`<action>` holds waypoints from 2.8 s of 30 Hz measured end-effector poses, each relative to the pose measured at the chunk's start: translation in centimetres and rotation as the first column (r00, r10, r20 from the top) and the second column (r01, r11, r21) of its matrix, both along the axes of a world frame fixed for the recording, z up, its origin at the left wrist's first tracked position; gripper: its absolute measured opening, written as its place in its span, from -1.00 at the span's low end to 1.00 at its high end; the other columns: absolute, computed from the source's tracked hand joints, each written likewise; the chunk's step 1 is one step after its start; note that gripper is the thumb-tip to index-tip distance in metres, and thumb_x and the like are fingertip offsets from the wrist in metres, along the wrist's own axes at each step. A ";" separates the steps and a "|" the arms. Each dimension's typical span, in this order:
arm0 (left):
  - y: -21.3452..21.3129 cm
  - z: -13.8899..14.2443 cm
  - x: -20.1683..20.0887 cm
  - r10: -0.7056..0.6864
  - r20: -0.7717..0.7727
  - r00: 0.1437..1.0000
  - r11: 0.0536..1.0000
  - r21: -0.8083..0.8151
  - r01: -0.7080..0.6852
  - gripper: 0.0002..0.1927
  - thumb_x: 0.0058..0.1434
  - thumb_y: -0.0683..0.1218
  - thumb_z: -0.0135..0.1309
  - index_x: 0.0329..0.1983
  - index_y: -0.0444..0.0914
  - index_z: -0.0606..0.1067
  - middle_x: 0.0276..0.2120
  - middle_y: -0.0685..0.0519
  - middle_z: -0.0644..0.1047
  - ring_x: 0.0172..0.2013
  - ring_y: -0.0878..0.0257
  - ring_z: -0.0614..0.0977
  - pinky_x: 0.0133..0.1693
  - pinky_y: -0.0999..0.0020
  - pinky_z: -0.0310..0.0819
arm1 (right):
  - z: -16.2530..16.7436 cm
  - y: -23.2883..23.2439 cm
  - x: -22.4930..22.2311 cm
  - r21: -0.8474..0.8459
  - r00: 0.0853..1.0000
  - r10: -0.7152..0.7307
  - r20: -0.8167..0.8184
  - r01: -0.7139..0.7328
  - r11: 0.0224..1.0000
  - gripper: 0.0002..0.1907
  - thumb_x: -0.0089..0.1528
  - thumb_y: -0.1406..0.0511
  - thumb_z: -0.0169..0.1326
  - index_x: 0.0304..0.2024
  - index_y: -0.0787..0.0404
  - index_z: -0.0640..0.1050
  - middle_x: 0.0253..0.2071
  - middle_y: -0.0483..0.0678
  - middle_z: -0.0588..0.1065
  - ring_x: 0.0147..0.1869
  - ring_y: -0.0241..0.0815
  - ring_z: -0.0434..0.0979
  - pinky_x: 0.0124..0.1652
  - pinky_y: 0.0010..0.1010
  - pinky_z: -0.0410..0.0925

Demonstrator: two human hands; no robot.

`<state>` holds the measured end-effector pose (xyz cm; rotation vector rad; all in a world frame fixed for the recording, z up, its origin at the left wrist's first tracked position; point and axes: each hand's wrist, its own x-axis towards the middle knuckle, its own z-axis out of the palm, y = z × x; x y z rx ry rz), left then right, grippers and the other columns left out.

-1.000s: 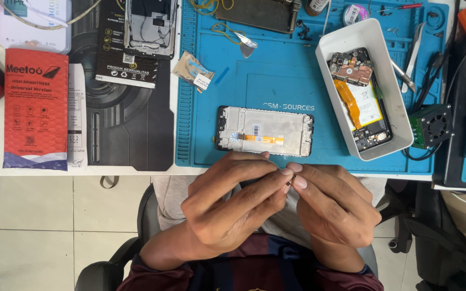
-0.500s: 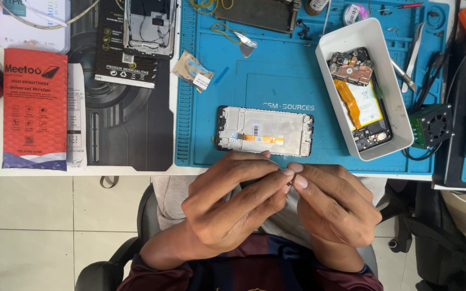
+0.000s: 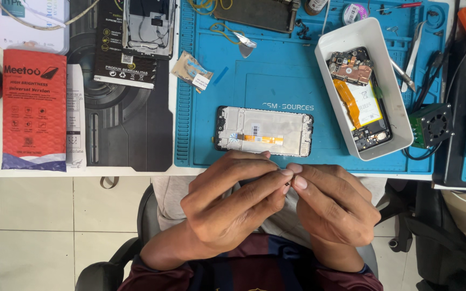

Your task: The person disassembles a smartphone at a repair bench. They remove the back cover, peel adhesive and a flex cable from the frame, work a small component loose by hand, then lift the frame and hold it up while separating the remaining parts.

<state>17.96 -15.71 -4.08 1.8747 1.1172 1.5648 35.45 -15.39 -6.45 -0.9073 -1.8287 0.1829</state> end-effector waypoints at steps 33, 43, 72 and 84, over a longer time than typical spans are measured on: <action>0.4 -0.5 0.1 -0.042 0.121 0.992 0.987 -0.151 0.060 -0.80 0.25 -0.29 0.34 -0.08 -0.34 0.62 -0.18 -0.01 0.61 -0.17 0.20 0.71 -0.15 0.37 0.64 | 1.3 1.3 -0.2 -0.056 0.980 0.045 -0.195 -0.056 0.997 -0.75 0.08 0.51 0.32 -0.27 0.42 0.50 -0.37 0.19 0.54 -0.30 -0.05 0.67 -0.32 -0.34 0.57; 0.3 -0.1 -0.6 -0.104 -0.046 0.994 0.994 0.031 0.105 -0.69 0.25 -0.31 0.35 0.03 -0.41 0.57 -0.09 -0.10 0.55 -0.04 0.03 0.70 0.12 0.13 0.72 | 3.7 0.8 -0.6 -0.245 0.987 -0.007 -0.163 -0.034 0.969 -0.79 0.17 0.48 0.32 -0.24 0.47 0.54 -0.32 0.19 0.57 -0.25 -0.07 0.68 -0.31 -0.45 0.54; 0.7 0.1 -1.0 -0.126 -0.182 0.975 0.985 0.093 0.144 -0.71 0.29 -0.33 0.32 0.04 -0.47 0.54 -0.10 -0.13 0.55 -0.06 0.03 0.68 0.17 0.03 0.68 | 3.6 0.9 -0.3 -0.221 0.999 0.010 -0.040 -0.018 0.975 -0.77 0.24 0.42 0.30 -0.23 0.47 0.52 -0.30 0.18 0.57 -0.26 -0.10 0.66 -0.33 -0.45 0.52; 0.7 0.2 -0.4 -0.027 -0.225 0.974 0.985 0.159 0.064 -0.74 0.29 -0.30 0.34 -0.01 -0.46 0.55 -0.15 -0.11 0.56 -0.11 0.06 0.70 0.13 0.04 0.70 | 3.9 1.4 -0.3 -0.167 0.999 0.004 0.038 0.003 0.986 -0.78 0.15 0.47 0.34 -0.30 0.47 0.52 -0.38 0.17 0.57 -0.30 -0.06 0.68 -0.28 -0.37 0.53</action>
